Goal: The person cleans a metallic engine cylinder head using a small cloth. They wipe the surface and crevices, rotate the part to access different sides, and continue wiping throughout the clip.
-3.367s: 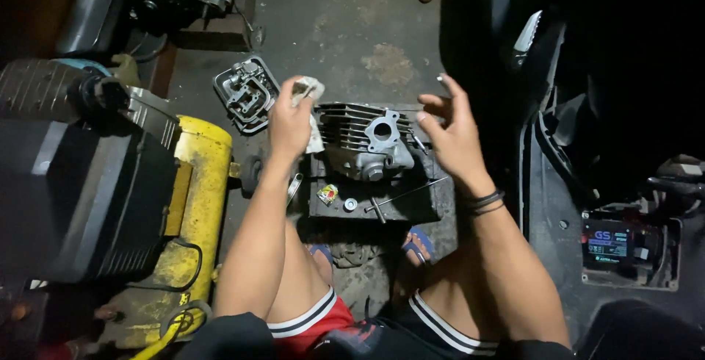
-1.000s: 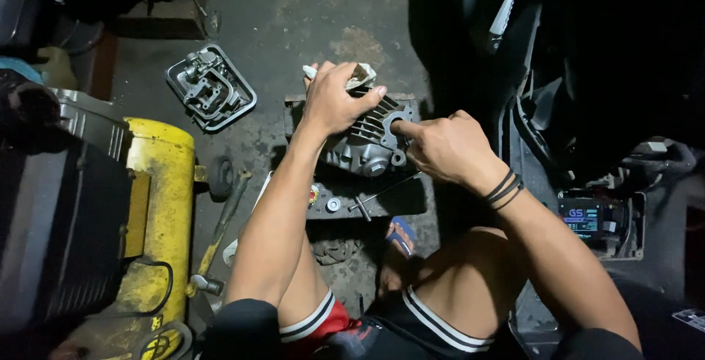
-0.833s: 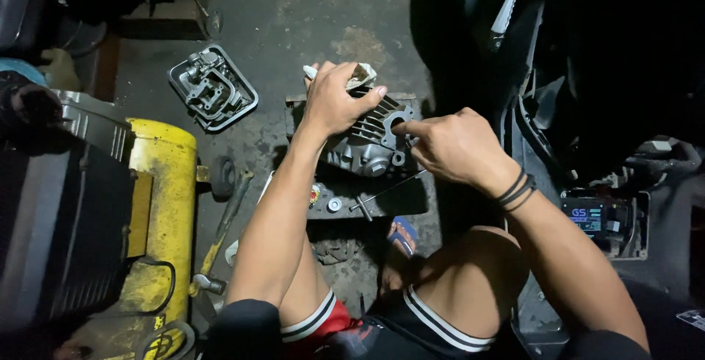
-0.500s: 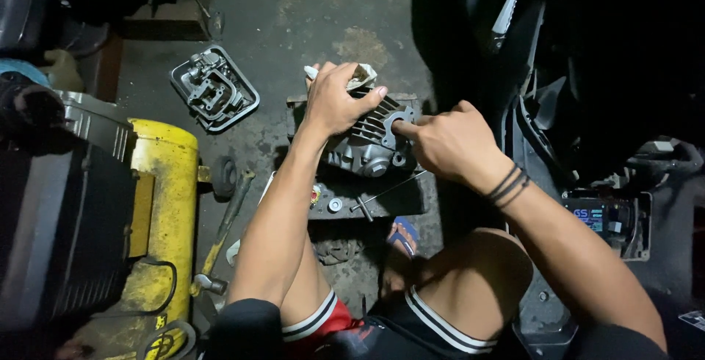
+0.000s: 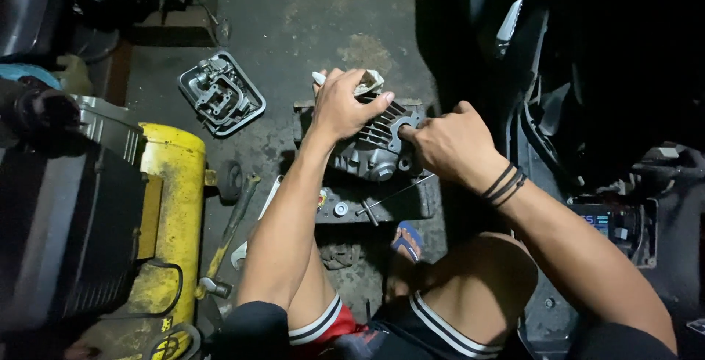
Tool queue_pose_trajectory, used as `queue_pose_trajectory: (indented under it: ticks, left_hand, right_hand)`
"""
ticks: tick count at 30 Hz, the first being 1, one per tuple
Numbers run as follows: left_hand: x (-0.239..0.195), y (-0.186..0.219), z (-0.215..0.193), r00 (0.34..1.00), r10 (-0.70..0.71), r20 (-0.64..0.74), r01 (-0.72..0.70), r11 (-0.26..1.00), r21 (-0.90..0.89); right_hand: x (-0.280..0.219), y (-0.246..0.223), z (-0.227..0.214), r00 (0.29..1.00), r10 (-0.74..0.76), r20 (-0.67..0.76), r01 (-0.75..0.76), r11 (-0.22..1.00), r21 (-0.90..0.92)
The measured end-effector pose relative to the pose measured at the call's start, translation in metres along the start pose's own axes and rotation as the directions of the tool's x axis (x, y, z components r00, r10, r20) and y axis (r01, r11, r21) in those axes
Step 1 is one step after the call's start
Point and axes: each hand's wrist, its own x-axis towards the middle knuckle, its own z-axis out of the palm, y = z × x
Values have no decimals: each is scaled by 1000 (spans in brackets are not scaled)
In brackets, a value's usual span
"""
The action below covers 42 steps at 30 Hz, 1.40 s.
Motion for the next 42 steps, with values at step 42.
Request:
queue_pose_trajectory:
  ticks: [42]
  left_hand:
    - [0, 0, 0, 1000, 6, 9, -6, 1000, 2]
  right_hand:
    - [-22, 6, -5, 976, 60, -208, -17, 979, 203]
